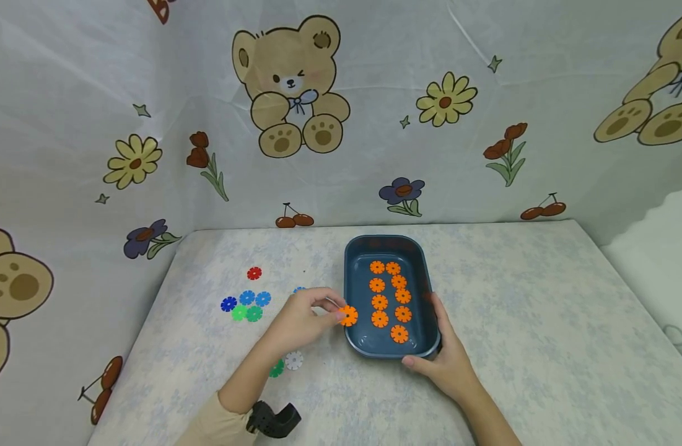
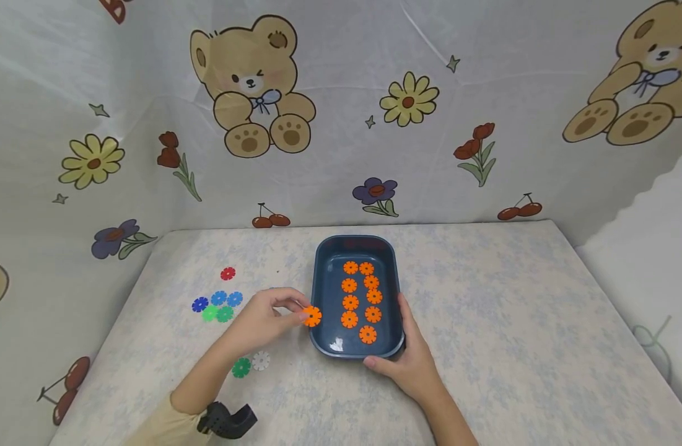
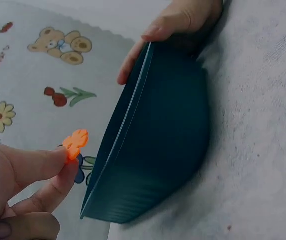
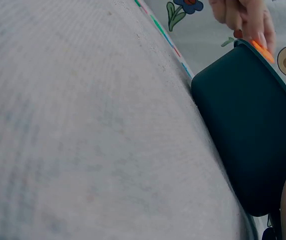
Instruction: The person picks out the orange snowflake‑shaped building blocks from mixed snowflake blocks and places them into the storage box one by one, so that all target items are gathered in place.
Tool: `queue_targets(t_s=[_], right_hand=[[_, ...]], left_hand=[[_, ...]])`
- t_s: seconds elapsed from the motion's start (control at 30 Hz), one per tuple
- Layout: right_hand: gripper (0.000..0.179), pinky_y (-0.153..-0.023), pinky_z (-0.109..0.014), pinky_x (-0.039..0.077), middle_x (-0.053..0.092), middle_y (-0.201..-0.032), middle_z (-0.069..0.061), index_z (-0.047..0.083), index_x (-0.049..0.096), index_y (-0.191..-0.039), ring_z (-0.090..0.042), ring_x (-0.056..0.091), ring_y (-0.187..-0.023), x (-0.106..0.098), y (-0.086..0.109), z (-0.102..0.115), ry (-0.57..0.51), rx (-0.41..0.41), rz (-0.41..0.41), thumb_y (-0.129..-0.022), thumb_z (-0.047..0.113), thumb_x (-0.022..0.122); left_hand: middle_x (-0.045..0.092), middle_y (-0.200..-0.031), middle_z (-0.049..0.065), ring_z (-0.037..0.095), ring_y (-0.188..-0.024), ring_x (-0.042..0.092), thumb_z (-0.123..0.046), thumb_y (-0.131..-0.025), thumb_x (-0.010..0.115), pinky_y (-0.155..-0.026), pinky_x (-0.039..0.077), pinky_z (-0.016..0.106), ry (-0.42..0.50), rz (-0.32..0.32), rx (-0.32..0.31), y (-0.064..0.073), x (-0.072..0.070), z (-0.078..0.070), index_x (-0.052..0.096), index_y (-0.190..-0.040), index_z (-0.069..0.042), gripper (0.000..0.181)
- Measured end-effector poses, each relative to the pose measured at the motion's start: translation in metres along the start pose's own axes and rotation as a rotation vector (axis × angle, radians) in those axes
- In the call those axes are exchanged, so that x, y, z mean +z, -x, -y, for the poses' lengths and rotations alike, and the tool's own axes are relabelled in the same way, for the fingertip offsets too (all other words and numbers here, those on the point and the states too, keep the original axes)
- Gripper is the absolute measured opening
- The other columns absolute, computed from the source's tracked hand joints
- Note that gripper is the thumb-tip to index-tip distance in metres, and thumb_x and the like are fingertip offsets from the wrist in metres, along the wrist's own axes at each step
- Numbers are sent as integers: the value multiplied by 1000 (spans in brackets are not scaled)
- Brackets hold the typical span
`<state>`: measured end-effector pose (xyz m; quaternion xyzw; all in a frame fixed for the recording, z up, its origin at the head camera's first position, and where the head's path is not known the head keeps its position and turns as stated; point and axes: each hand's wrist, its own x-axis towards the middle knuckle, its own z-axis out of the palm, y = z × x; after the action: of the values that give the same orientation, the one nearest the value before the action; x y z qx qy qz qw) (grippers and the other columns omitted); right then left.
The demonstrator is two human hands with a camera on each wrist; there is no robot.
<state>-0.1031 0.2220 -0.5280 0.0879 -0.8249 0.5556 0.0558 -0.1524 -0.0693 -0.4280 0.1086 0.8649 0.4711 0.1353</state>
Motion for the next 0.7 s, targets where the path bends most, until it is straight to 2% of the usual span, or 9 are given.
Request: queue_targets(t_s=[0.13,0.37,0.57,0.7], right_hand=[[128,-108,-1,19,21,-165,2,22,7,-161,-9,23,-148,0,0,0,-9,-7,2,-66,9,92],[127,-108,-2,20,22,-165,1,23,8,-161,-7,25,-147,0,-1,0,-14,-20,1,-67,8,91],[127,-107,-2,20,21,-165,2,26,8,-160,-3,24,-146,0,0,-1,-13,-18,2,-67,9,91],[127,-107,-2,20,21,-165,2,24,8,-161,-5,25,-146,0,0,-2,-3,-20,1,-66,9,91]], left_hand=[[68,-85,-12,12,-80,61,-25,-92,71,-62,49,29,-125,47,69,-9,15,-14,74,-99,-26,7],[71,-86,-14,4,-75,61,-23,-92,71,-64,46,23,-511,71,222,-20,39,-29,75,-95,-25,5],[73,-85,-12,5,-68,61,-26,-89,75,-57,44,23,-739,93,295,-32,55,-32,77,-91,-25,3],[72,-76,-12,6,-62,58,-23,-87,77,-60,45,26,-842,77,326,-38,62,-29,77,-80,-24,6]])
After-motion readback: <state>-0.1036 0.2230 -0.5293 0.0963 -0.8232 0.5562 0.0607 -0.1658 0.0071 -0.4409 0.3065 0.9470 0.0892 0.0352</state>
